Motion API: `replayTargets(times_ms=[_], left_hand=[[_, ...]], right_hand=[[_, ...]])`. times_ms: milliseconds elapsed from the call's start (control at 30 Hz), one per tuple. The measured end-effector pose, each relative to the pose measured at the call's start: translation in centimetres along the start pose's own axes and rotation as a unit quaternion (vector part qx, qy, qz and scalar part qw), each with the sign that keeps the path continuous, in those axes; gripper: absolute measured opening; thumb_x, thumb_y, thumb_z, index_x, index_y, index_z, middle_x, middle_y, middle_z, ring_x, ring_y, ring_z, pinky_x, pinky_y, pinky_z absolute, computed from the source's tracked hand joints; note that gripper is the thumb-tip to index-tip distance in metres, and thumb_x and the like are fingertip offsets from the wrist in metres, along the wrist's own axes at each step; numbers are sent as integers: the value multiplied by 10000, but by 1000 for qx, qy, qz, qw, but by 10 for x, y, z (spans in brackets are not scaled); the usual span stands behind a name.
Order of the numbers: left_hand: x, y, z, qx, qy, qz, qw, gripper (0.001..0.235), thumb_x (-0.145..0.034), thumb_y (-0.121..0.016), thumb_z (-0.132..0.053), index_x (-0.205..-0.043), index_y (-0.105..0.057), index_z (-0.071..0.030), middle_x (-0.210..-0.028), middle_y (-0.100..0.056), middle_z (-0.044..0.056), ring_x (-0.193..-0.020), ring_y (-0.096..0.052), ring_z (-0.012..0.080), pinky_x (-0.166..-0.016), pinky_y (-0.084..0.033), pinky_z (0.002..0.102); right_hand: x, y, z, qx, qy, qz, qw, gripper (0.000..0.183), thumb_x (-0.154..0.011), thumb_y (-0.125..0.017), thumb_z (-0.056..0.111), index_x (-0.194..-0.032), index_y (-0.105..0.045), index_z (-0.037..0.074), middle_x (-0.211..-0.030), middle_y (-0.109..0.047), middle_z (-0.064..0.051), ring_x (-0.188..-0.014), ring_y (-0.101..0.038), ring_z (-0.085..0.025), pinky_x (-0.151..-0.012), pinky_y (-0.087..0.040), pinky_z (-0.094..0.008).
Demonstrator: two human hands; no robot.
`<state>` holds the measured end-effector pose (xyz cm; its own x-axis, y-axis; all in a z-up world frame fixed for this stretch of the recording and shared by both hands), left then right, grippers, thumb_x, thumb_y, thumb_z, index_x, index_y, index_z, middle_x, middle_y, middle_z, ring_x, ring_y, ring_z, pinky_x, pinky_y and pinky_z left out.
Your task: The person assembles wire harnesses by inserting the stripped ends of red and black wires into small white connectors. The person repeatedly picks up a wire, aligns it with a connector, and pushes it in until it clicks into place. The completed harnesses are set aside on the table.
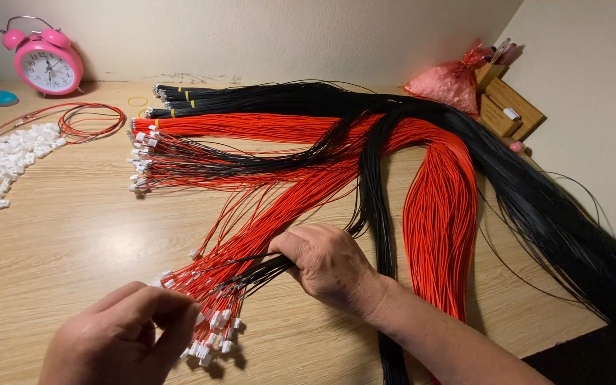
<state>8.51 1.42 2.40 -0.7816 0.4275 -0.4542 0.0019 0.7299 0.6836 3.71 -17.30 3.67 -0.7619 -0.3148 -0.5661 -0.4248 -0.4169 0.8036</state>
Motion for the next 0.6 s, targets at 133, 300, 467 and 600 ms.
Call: replayTargets(times_ms=[133, 300, 467, 600], left_hand=[[-4, -21, -4, -1, -6, 36, 999, 141, -703, -704, -204, -653, -702, -335, -610, -651, -137, -412, -533, 88, -427, -436, 255], [-15, -22, -15, -19, -37, 18, 999, 53, -776, -707, -270, -748, -705, -315, -641, -633, -97, -494, -579, 123, -475, -468, 310], [-14, -21, 10, 60, 13, 26, 998, 64, -739, -744, -234, -800, -761, -245, -718, -765, -89, -479, -615, 56, -510, -494, 211], [-7, -12, 14, 93, 2, -7, 996, 112, -727, -763, -149, -831, -780, -184, -726, -766, -46, -564, -660, 19, -599, -518, 171]], right_hand=[[0, 0, -1, -5, -3, 1, 1000, 81, -883, -599, 79, -960, -602, 104, -725, -594, -49, -604, -557, -255, -534, -435, -395], [-2, 3, 2, 3, 3, -4, 1000, 71, -939, -586, 151, -939, -602, 82, -694, -569, -46, -573, -531, -237, -513, -429, -387], [0, 6, -3, 0, -10, -4, 1000, 45, -937, -576, 141, -952, -588, 100, -701, -569, -46, -580, -526, -241, -526, -424, -393], [0, 7, -2, -8, -9, -11, 1000, 38, -916, -580, 92, -952, -591, 91, -665, -551, -43, -555, -506, -228, -499, -407, -384]])
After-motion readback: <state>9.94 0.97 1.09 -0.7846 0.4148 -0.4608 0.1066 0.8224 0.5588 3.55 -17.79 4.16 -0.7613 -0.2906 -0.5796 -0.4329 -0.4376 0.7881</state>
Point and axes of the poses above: each hand's wrist, its own x-axis away from the middle knuckle, its own y-axis out of the back of the hand, z = x × y, the point moved 10 cm from there along -x, towards the middle knuckle
